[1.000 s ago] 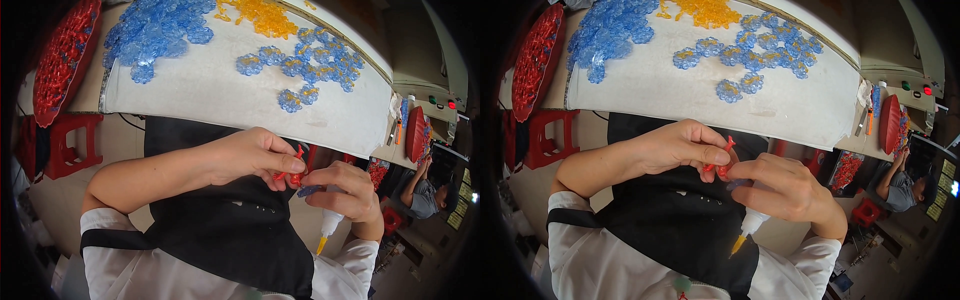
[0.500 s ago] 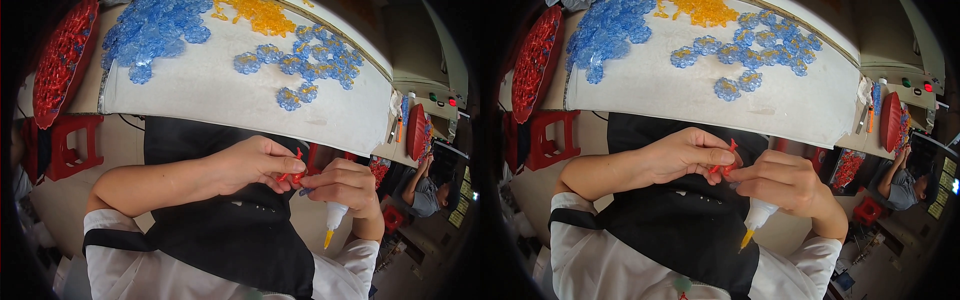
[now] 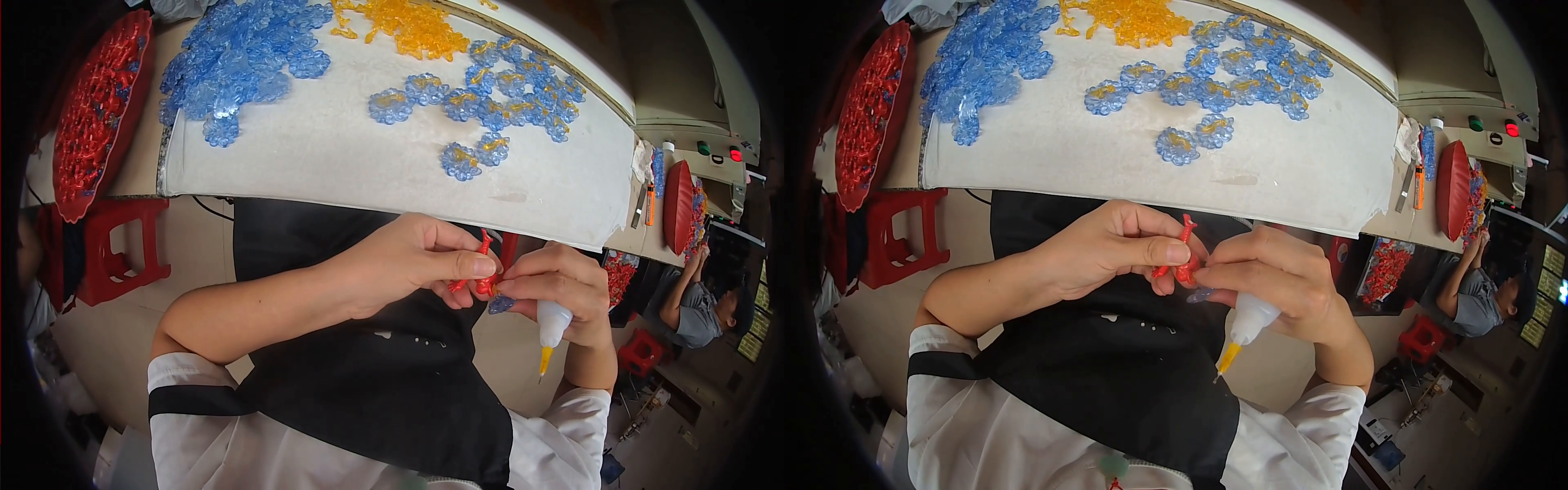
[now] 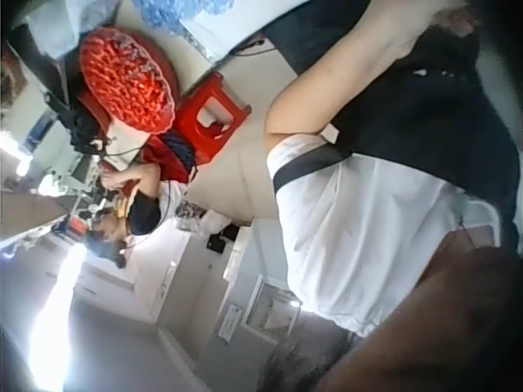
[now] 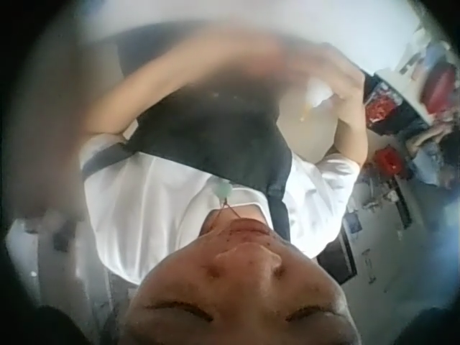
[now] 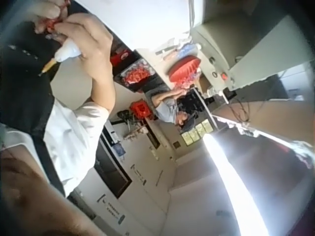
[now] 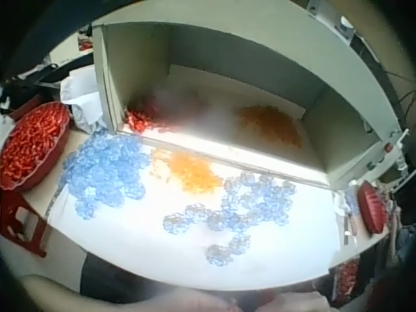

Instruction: The person applies glue to figurines using a glue dispenser bottle, attaches bases to them, and places the assembled figurines into a round tray.

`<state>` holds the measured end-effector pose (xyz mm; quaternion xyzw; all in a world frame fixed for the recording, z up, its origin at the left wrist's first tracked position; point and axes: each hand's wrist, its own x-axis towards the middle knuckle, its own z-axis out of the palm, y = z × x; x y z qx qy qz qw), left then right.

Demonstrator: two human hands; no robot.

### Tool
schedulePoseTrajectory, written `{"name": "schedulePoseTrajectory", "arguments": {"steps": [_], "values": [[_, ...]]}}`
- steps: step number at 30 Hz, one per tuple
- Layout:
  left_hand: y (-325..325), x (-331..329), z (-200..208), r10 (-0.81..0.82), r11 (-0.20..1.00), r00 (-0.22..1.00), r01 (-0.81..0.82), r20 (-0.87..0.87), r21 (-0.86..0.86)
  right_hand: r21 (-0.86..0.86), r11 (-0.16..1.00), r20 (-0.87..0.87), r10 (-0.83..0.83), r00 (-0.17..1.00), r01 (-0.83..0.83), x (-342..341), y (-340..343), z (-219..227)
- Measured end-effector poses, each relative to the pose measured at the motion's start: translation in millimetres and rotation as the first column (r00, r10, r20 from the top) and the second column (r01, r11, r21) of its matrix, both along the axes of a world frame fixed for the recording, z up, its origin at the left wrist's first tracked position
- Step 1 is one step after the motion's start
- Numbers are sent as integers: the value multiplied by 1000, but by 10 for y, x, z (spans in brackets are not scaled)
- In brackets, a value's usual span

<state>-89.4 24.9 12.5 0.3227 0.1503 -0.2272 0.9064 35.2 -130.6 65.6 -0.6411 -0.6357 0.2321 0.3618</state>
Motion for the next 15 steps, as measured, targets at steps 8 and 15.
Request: {"name": "schedulePoseTrajectory", "arguments": {"steps": [8,15], "values": [[-41,2,-12,-33,999,999,34,-41,20,-16,1000,-67,14,998,-15,23,-40,-70],[-42,-64,-43,35,997,995,-42,97,71,61,995,-25,-83,996,84,-21,-63,-211]]}}
